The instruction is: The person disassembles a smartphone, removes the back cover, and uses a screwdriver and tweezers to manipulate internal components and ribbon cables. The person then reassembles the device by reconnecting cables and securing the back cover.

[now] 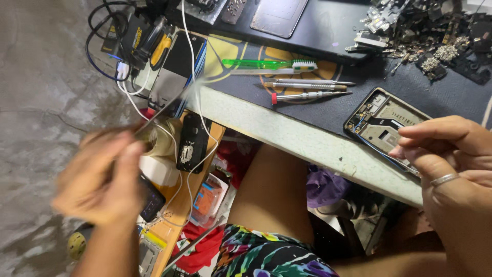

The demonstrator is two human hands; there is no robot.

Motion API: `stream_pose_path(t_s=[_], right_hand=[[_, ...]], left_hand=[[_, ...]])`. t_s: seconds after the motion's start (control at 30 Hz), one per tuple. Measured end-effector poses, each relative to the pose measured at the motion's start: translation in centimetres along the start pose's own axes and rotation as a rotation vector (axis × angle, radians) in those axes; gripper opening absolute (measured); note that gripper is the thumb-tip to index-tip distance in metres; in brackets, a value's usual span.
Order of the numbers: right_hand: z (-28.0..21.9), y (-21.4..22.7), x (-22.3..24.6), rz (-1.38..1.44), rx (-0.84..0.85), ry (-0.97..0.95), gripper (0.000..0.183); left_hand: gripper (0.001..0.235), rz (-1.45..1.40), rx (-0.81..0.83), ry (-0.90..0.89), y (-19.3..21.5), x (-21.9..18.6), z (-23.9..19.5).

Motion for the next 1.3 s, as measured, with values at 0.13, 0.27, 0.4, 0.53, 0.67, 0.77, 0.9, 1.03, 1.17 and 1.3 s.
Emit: stream_pose_path(t_s=[0.13, 0.27, 0.4, 0.53, 0.67, 0.77, 0.9, 1.03, 1.17, 1.3], right_hand=[[-0.1, 0.2, 0.5, 0.062, -0.004, 0.003, 0.022], [0.3, 0.1, 0.9, -0.144, -0.030, 0.074, 0.026], [0.8, -0.8, 1.7, -0.286, 0.013, 0.254, 0.028], [1.1, -1.3, 2.3, -0.341, 0.062, 0.315, 0.031], [1.4, -1.0, 2.6, -0.394, 0.064, 0.334, 0.030], [1.6, -0.5, 2.5, -0.407, 0.048, 0.321, 0.028], [1.9, 0.7, 2.6, -0.395, -0.016, 0.316, 0.025], [2.2, 2.9, 1.9, -0.357, -0.121, 0.344, 0.025], [1.8, 5.9, 1.2, -0.282, -0.265, 0.258, 0.016], [2.8, 8.5, 0.7, -0.296, -0.366, 0.198, 0.018]], left_hand=[[0.018, 0.149, 0.224, -0.445, -5.9, 1.7, 3.4], [0.026, 0.158, 0.254, -0.534, -12.1, 4.3, 5.5], [0.028, 0.153, 0.225, -0.570, -16.5, 6.8, 7.7], [0.031, 0.104, 0.226, -0.560, -19.9, 8.9, 9.3], [0.036, 0.137, 0.272, -0.580, -21.9, 10.4, 10.2], [0.037, 0.118, 0.328, -0.533, -22.6, 10.8, 10.1], [0.046, 0.077, 0.381, -0.476, -22.5, 10.7, 9.8], [0.048, 0.066, 0.431, -0.452, -22.3, 10.3, 9.6], [0.044, -0.021, 0.321, -0.409, -21.4, 7.9, 8.4], [0.025, -0.333, 0.277, -0.215, -22.4, 2.9, 4.6]])
Point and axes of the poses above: each hand's wrist, its own z-axis towards the middle knuckle, its own y-axis out of the back of the hand, x = y × z, the point moved 3 cm from there along z, towards the middle knuckle, and after that the axes turned 8 degrees about -z, right-handed, at the moved point
